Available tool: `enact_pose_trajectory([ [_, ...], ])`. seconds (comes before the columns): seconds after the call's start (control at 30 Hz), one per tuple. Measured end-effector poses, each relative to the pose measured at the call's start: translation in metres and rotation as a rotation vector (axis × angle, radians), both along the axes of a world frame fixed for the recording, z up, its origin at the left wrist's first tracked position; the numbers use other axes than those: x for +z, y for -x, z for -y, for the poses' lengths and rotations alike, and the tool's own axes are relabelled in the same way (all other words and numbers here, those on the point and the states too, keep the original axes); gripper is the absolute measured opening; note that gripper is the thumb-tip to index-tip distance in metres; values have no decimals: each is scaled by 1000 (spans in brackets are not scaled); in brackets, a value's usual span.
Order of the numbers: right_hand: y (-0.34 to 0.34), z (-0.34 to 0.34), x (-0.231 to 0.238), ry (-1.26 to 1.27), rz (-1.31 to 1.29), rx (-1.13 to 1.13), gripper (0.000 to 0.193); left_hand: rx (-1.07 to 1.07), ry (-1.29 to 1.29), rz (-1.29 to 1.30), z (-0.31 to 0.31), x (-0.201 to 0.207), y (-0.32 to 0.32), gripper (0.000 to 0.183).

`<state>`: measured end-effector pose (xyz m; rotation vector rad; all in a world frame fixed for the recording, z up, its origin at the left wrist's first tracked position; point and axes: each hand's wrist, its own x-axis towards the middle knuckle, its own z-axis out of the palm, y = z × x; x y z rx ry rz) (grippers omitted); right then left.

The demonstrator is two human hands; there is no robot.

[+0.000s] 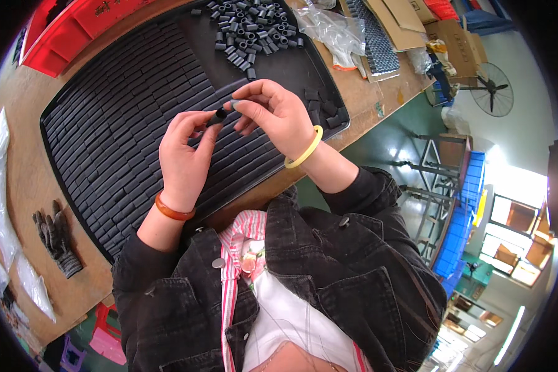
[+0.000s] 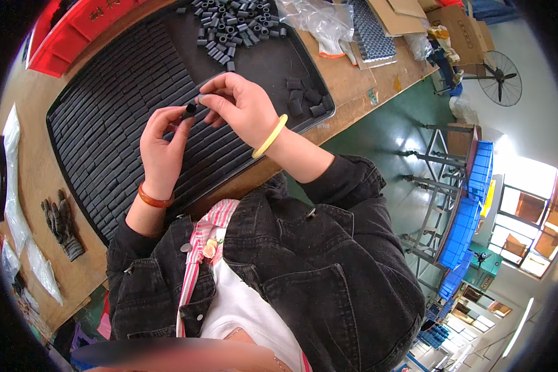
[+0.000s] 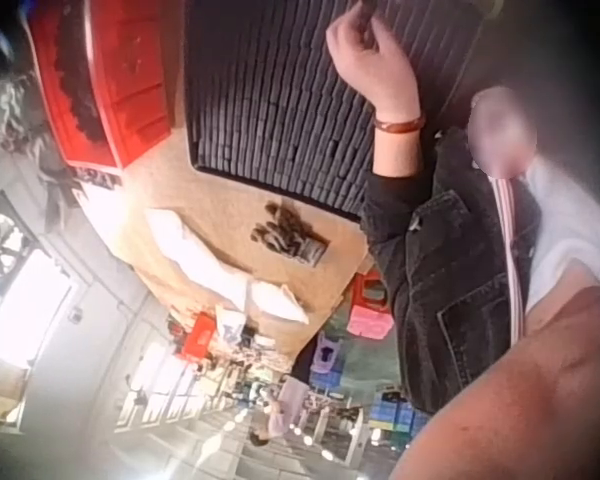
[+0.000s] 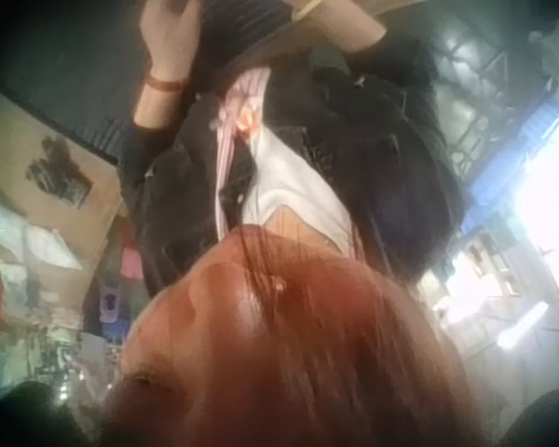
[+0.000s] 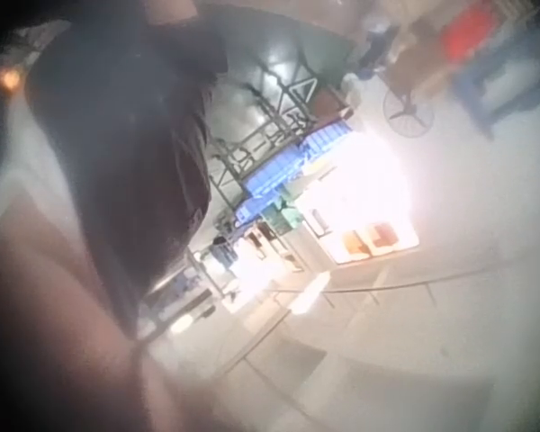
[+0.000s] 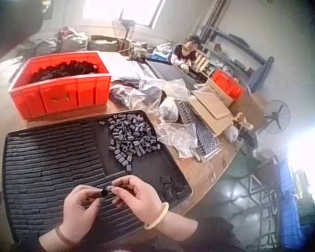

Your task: The person assembles cylindrical parts by hand, placing them one by one into the grooves of an assembly tray.

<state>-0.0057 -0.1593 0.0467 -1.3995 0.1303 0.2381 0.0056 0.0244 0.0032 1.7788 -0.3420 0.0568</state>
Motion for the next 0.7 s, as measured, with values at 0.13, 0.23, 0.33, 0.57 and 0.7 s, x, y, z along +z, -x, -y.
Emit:
enact_pose_trajectory([
  [0.13,0,1,-4,567,453,56,23,-19,-29,12,1,0,1,18],
  [0.23,-4,-3,-7,786,719,73,17,-40,-30,17,0,-1,1,18],
  [0.33,-2,-9,-4,738,479,-24,13,-47,-39,5,0,-1,1,18],
  [0.57,0,-12,-14,668,512,-6,16,-34,-16,-22,2,3,3,22],
  [0.7,0,-9,-14,686,485,27,15,-33,-35,-28,1,4,2,22],
])
